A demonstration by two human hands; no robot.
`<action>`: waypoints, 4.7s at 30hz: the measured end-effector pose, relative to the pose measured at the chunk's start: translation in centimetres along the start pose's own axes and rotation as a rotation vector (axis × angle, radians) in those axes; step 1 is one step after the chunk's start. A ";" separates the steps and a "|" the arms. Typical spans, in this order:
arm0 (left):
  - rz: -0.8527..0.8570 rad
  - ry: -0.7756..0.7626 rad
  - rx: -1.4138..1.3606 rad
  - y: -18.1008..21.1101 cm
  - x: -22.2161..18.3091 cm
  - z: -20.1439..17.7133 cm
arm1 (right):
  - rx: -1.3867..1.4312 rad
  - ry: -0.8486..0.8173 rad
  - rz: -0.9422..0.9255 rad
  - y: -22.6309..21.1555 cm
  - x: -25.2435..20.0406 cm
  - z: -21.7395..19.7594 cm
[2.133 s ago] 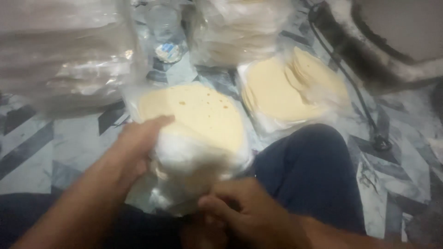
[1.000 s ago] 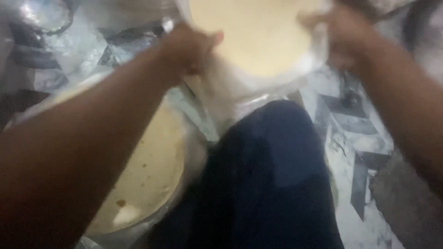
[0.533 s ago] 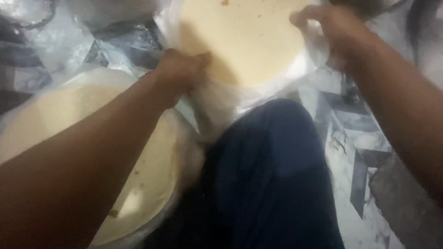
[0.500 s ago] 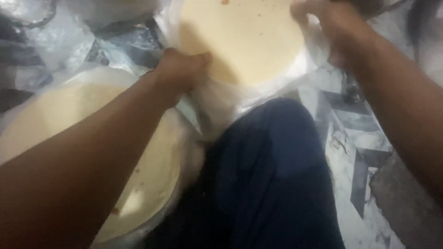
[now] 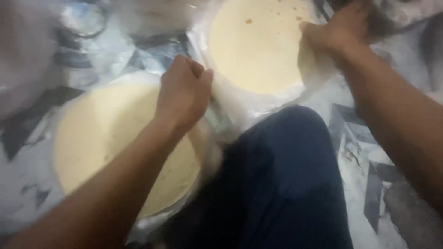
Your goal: The person separates individual pieces of flatbread from a stack and places them into plastic bags by hand.
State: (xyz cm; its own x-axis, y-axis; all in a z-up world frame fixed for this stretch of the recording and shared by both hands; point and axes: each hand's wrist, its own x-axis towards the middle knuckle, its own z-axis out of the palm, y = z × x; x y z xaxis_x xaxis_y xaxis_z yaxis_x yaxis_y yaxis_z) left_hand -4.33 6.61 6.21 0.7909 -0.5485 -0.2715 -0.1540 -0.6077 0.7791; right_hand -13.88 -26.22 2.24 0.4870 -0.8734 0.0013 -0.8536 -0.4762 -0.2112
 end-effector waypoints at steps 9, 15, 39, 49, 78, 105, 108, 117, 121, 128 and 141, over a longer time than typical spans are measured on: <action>-0.298 0.405 0.350 -13.7 -12.7 -9.2 | -0.097 -0.297 -0.420 -6.6 -7.1 -1.3; -0.711 0.062 0.032 -13.6 -17.2 -10.0 | -0.231 -0.307 -0.418 -7.1 -5.8 -1.2; -0.516 0.235 0.041 -21.1 -16.2 -6.7 | 0.257 -0.466 -1.070 -17.9 -38.0 1.3; -0.481 0.197 -0.277 -16.6 -17.5 -8.4 | 0.379 -0.515 -0.858 -17.3 -37.1 3.4; -0.185 -0.002 0.292 -13.1 -18.4 -9.3 | 0.705 -0.712 -0.540 -17.9 -32.4 2.0; -0.709 0.234 0.024 -13.1 -18.5 -5.3 | 0.852 -0.678 -0.849 -17.2 -29.1 4.9; -0.638 0.238 -0.019 -15.4 -18.1 -5.1 | 0.796 -0.751 -0.860 -17.0 -29.1 4.6; -0.515 0.232 -0.563 -8.8 -19.5 -7.7 | 0.579 -0.954 -0.485 -19.5 -31.4 -2.1; -0.360 -0.006 -0.208 -10.8 -17.7 -6.1 | 0.440 -0.960 -0.595 -20.6 -31.0 -2.7; -0.245 0.350 0.095 -16.5 -18.1 -3.5 | 0.363 -0.786 -0.735 -19.9 -29.7 1.8; -0.590 0.191 0.125 -17.8 -16.8 -5.5 | 0.513 -0.920 -0.611 -18.9 -29.4 0.9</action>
State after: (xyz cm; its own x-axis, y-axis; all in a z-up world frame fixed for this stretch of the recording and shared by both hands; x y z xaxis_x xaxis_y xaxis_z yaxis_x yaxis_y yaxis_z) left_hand -11.64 29.78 0.05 0.8536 0.0046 -0.5210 0.2817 -0.8453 0.4539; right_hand -11.90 8.56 5.36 0.9101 -0.0223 -0.4137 -0.3672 -0.5063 -0.7803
